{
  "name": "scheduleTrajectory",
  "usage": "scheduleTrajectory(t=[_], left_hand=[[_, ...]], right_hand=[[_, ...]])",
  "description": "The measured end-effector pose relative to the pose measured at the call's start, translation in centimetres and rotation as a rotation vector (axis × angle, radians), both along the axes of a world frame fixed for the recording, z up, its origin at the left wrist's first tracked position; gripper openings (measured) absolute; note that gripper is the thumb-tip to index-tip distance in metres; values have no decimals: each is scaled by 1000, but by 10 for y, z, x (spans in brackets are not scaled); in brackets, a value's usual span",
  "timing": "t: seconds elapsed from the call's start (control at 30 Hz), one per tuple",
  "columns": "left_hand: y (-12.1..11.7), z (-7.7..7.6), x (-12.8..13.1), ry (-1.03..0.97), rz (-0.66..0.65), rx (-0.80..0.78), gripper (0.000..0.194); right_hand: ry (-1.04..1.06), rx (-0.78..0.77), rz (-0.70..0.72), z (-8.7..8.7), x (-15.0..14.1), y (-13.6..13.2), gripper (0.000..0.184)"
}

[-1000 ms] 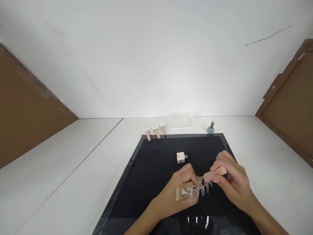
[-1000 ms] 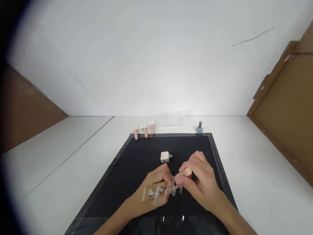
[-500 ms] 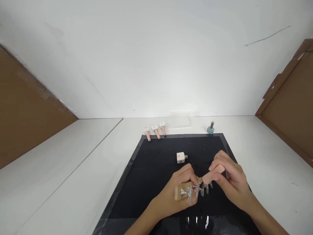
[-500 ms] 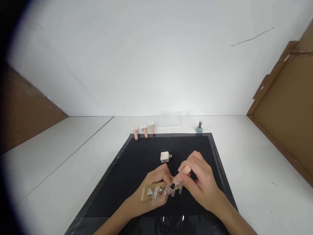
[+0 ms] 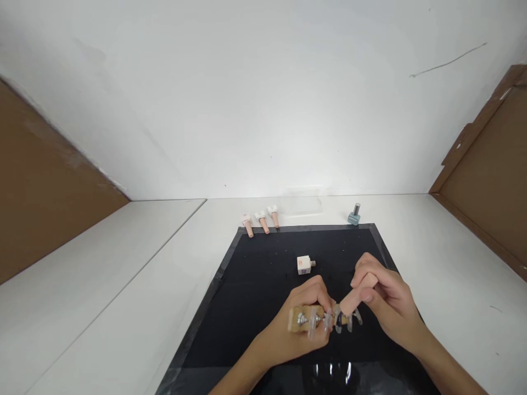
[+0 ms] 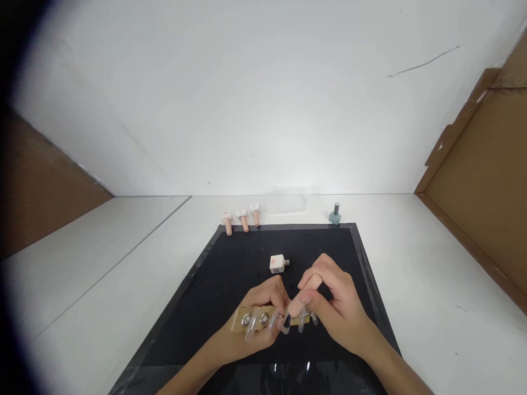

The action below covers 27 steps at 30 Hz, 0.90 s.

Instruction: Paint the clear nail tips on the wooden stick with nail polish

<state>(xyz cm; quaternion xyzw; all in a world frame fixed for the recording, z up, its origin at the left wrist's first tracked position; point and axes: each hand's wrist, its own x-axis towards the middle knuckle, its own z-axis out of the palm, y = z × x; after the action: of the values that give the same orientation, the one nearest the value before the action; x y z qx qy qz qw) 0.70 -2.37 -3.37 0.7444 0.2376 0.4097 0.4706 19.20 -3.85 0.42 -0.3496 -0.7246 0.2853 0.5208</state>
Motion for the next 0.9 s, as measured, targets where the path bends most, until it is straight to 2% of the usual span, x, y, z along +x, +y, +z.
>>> scheduleTrajectory(t=[0.17,0.33,0.47,0.6,0.73,0.9], left_hand=[[-1,-2,-1,-14,-3,15,17],[-1,-3,-2,-19,-13,28,18],[0,-1,-2,-10,-3,41,18],[2,0,0,-11,-15,26,18],[4,-2,0,-11,-34,51,20],[3,-6,-3,14,-48,98,20]], right_hand=[[4,28,-107,-3,-2,-1,26],[64,27,-143,-2,-3,-2,27],[115,10,-52,0,0,-1,28],[34,11,100,6,-1,0,31],[-37,62,74,10,-4,1,35],[-75,112,2,6,-3,0,29]])
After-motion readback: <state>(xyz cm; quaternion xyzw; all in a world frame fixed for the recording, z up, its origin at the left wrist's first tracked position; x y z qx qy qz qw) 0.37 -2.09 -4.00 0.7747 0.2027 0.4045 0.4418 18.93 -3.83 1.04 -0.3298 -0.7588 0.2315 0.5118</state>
